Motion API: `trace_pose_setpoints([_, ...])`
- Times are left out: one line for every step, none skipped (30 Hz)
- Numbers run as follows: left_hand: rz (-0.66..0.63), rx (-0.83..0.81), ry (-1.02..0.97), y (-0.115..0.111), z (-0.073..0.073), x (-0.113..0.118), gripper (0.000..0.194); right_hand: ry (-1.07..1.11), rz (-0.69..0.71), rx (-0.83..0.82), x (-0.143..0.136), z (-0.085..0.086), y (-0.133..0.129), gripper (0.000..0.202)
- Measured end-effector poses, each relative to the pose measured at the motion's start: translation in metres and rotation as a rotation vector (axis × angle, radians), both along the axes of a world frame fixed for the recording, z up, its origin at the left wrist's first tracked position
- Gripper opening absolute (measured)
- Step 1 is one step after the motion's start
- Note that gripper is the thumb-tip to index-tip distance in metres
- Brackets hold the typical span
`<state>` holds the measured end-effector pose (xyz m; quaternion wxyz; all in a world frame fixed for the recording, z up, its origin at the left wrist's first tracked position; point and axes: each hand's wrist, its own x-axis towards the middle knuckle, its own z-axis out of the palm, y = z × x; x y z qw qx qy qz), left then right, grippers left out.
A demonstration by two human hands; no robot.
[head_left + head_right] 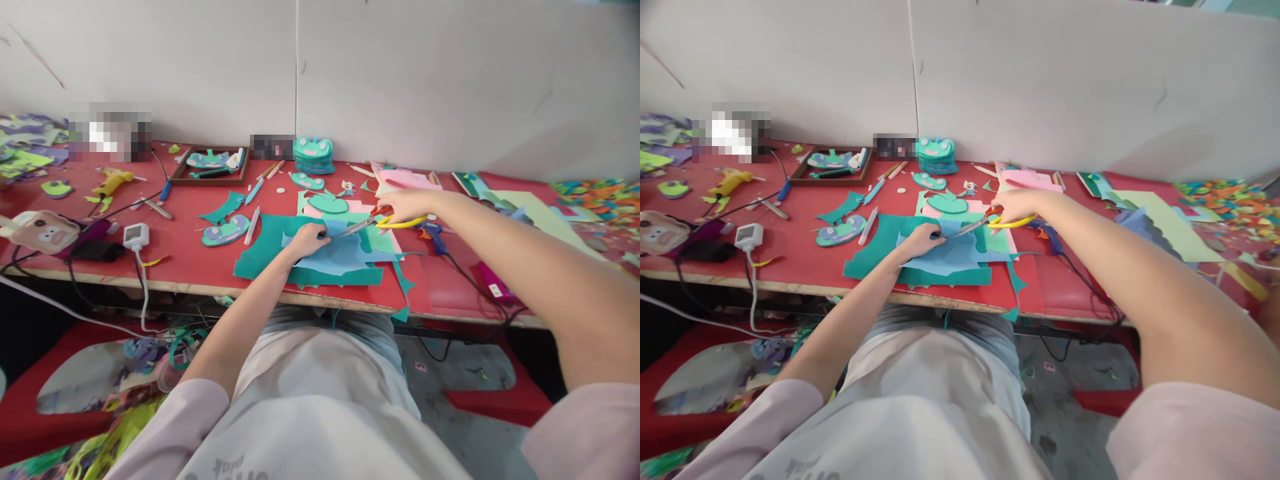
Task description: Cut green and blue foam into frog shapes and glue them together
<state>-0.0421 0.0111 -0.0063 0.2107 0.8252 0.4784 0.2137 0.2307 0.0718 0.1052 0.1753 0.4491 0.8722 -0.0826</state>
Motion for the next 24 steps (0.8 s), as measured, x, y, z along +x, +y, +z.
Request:
trace_pose_setpoints([-0.004,0.0,-0.003,0.0,0.0,0.0,0.018,0.003,-0.003,0.0,0.0,0.001,0.0,0.059])
trace_pose_setpoints([-0.008,-0.002,-0.008,0.0,0.0,0.0,0.018,0.003,-0.007,0.0,0.0,0.002,-0.001,0.059])
trace_pose_setpoints([-0.011,-0.004,-0.013,0.0,0.0,0.0,0.018,0.002,-0.006,-0.001,0.0,0.004,-0.002,0.059])
trace_pose_setpoints([-0.012,-0.006,-0.019,-0.001,0.001,0.0,0.018,-0.003,-0.003,-0.004,0.0,0.005,-0.003,0.06])
trace_pose_setpoints([-0.011,-0.007,-0.024,-0.001,0.001,0.001,0.017,-0.009,0.001,-0.007,0.0,0.006,-0.004,0.061])
trace_pose_setpoints([-0.009,-0.008,-0.027,-0.001,0.001,0.001,0.017,-0.014,0.006,-0.01,-0.001,0.007,-0.005,0.061])
trace_pose_setpoints([-0.007,-0.009,-0.028,-0.001,0.002,0.001,0.016,-0.014,0.015,-0.012,-0.001,0.006,-0.005,0.061])
trace_pose_setpoints([-0.005,-0.01,-0.029,-0.002,0.002,0.0,0.015,-0.013,0.021,-0.013,0.0,0.006,-0.005,0.06])
trace_pose_setpoints([-0.006,-0.011,-0.029,-0.002,0.002,0.0,0.015,-0.011,0.023,-0.013,0.0,0.004,-0.005,0.06])
trace_pose_setpoints([-0.008,-0.011,-0.029,-0.002,0.002,0.0,0.015,-0.009,0.024,-0.012,0.0,0.003,-0.004,0.059])
trace_pose_setpoints([-0.01,-0.011,-0.027,-0.002,0.002,0.0,0.015,-0.005,0.026,-0.011,0.0,0.001,-0.002,0.059])
trace_pose_setpoints([-0.01,-0.01,-0.025,-0.002,0.002,0.0,0.014,-0.006,0.026,-0.009,0.0,-0.001,-0.001,0.059])
trace_pose_setpoints([-0.01,-0.009,-0.023,-0.002,0.003,0.0,0.014,-0.008,0.027,-0.009,-0.001,-0.001,-0.001,0.059])
trace_pose_setpoints([-0.01,-0.008,-0.02,-0.002,0.003,0.0,0.014,-0.011,0.029,-0.01,-0.002,-0.002,-0.001,0.059])
trace_pose_setpoints([-0.009,-0.009,-0.018,-0.002,0.003,0.001,0.014,-0.01,0.034,-0.012,-0.004,-0.001,-0.001,0.059])
trace_pose_setpoints([-0.009,-0.01,-0.018,-0.002,0.003,0.001,0.014,-0.01,0.037,-0.014,-0.006,0.0,-0.003,0.058])
trace_pose_setpoints([-0.009,-0.011,-0.017,-0.001,0.003,0.001,0.015,-0.01,0.038,-0.016,-0.008,0.002,-0.005,0.057])
trace_pose_setpoints([-0.007,-0.011,-0.016,-0.001,0.003,0.001,0.015,-0.01,0.035,-0.019,-0.011,0.004,-0.007,0.057])
trace_pose_setpoints([-0.006,-0.01,-0.013,-0.001,0.003,0.001,0.016,-0.013,0.031,-0.021,-0.013,0.006,-0.009,0.056])
trace_pose_setpoints([-0.003,-0.009,-0.009,-0.001,0.003,0.001,0.016,-0.017,0.025,-0.023,-0.016,0.008,-0.011,0.056])
trace_pose_setpoints([-0.001,-0.008,-0.004,-0.001,0.003,0.001,0.016,-0.023,0.019,-0.025,-0.017,0.009,-0.012,0.056])
trace_pose_setpoints([0.0,-0.008,0.001,-0.001,0.002,0.001,0.016,-0.027,0.014,-0.025,-0.018,0.01,-0.013,0.056])
trace_pose_setpoints([0.0,-0.008,0.004,-0.001,0.002,0.001,0.016,-0.026,0.011,-0.024,-0.018,0.01,-0.013,0.056])
trace_pose_setpoints([0.0,-0.008,0.005,-0.001,0.002,0.001,0.016,-0.022,0.011,-0.022,-0.018,0.009,-0.012,0.056])
